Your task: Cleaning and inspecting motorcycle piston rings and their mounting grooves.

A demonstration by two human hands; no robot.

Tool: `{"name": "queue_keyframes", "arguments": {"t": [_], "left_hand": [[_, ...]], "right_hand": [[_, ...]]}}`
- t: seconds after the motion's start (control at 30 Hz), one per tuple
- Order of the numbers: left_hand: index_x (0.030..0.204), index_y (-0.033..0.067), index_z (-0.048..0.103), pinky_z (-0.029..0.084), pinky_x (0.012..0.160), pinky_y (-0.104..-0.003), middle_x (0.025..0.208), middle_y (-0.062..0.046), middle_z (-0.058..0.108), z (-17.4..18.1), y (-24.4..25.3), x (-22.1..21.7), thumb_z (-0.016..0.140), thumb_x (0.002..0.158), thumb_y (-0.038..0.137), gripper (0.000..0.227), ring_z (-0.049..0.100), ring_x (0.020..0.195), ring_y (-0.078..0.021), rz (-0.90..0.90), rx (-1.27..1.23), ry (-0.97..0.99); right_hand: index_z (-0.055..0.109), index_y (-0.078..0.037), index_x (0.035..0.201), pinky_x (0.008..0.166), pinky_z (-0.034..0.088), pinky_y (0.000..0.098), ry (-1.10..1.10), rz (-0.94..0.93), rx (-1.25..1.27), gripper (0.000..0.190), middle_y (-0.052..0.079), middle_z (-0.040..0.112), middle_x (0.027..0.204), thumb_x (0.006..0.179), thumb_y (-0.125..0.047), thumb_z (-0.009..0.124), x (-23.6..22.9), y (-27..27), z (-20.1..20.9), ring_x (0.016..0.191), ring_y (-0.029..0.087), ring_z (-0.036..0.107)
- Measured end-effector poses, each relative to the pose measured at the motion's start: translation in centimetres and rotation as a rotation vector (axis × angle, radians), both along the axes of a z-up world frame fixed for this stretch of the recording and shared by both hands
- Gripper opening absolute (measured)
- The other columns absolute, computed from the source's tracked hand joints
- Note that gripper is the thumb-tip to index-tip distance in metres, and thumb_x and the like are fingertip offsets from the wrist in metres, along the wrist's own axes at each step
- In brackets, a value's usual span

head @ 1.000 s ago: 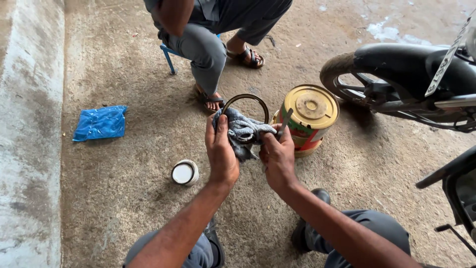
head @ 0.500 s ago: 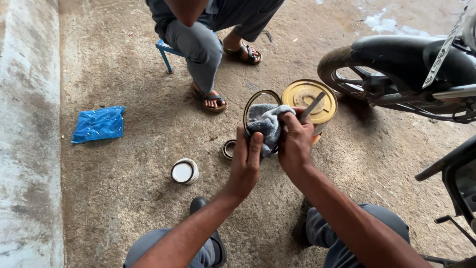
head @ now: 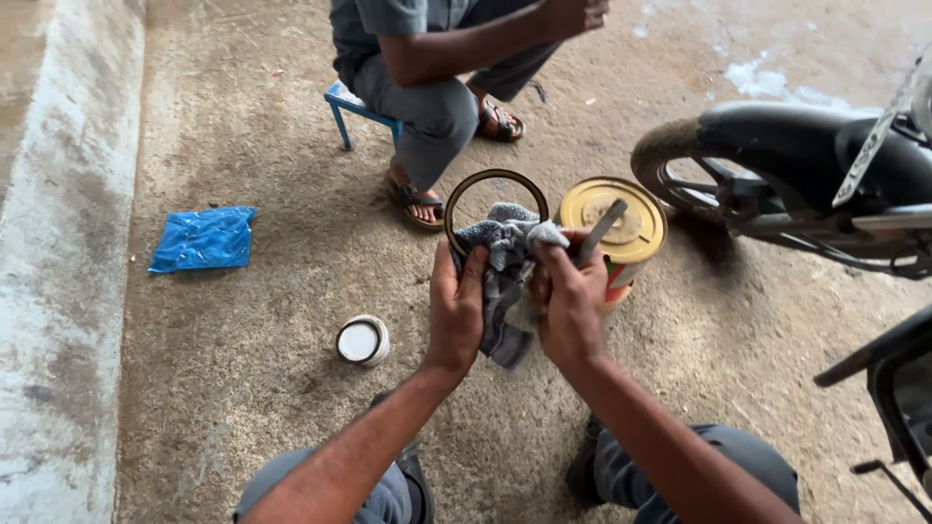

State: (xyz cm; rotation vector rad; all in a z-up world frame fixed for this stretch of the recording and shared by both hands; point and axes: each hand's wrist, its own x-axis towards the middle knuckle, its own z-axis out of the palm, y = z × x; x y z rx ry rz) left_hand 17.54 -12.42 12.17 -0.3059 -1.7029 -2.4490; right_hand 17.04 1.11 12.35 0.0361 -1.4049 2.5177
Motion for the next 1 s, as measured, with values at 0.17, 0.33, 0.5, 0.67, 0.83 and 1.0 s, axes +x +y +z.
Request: {"name": "queue_keyframes", "arguments": {"t": [0.17,0.33,0.5,0.67,0.83,1.0], "left_hand": [[0.127,-0.0018,0.052,0.057,0.085,-0.030,0.109,-0.013,0.067,-0.7,0.5,-0.5,0.050,0.110,0.026,0.032,0.065,0.095,-0.0163,0.096,-0.050,0.022],[0.131,-0.0022,0.052,0.060,0.083,-0.031,0.111,-0.016,0.069,-1.0,0.4,-0.5,0.050,0.108,0.022,0.033,0.070,0.096,-0.0182,0.104,-0.286,0.087],[0.124,-0.0026,0.054,0.062,0.056,-0.031,0.092,-0.017,0.073,-4.5,-1.4,-3.9,0.046,0.109,0.023,0.031,0.076,0.067,-0.0199,-0.162,-0.741,0.220],[0.134,-0.0049,0.044,0.060,0.045,-0.036,0.084,-0.021,0.075,2.7,-2.3,-2.0,0.042,0.106,0.024,0.040,0.073,0.057,-0.0277,-0.224,-0.910,0.028],[0.145,-0.0061,0.035,0.067,0.084,-0.038,0.130,-0.040,0.065,1.8,-4.0,-2.9,0.028,0.122,0.026,0.040,0.072,0.106,-0.0419,0.389,-1.089,1.105],[0.133,0.0037,0.056,0.066,0.061,-0.030,0.098,-0.010,0.077,4.2,-4.1,-2.1,0.028,0.110,0.030,0.045,0.077,0.077,-0.0171,0.069,-0.348,0.247]], "right_hand": [[0.056,-0.006,0.107,0.046,0.045,0.0197,-0.019,-0.010,-0.023,0.016,0.001,0.060,0.080,0.098,-0.009,0.069,0.7,-2.0,-1.4,0.057,0.004,0.052],[0.053,-0.003,0.104,0.064,0.059,0.0227,-0.126,-0.007,-0.120,0.011,0.003,0.065,0.087,0.097,-0.006,0.060,0.9,-1.8,0.5,0.072,0.007,0.066],[0.058,-0.005,0.109,0.040,0.045,0.0230,-0.156,-0.015,-0.132,0.009,0.004,0.063,0.080,0.101,-0.009,0.060,-1.3,0.6,-2.4,0.053,0.008,0.051],[0.056,-0.006,0.107,0.039,0.042,0.0219,0.003,-0.060,-0.080,0.009,0.006,0.067,0.087,0.100,-0.003,0.062,-1.9,3.5,0.7,0.055,0.007,0.053],[0.058,-0.006,0.115,0.042,0.040,0.0212,0.312,-0.061,0.144,0.016,0.006,0.063,0.088,0.103,0.000,0.065,-2.0,5.2,2.4,0.057,0.005,0.051],[0.054,-0.003,0.116,0.084,0.055,0.0254,0.414,-0.070,0.568,0.016,0.005,0.062,0.103,0.104,0.002,0.065,-1.7,4.9,1.1,0.095,0.010,0.063]]}}
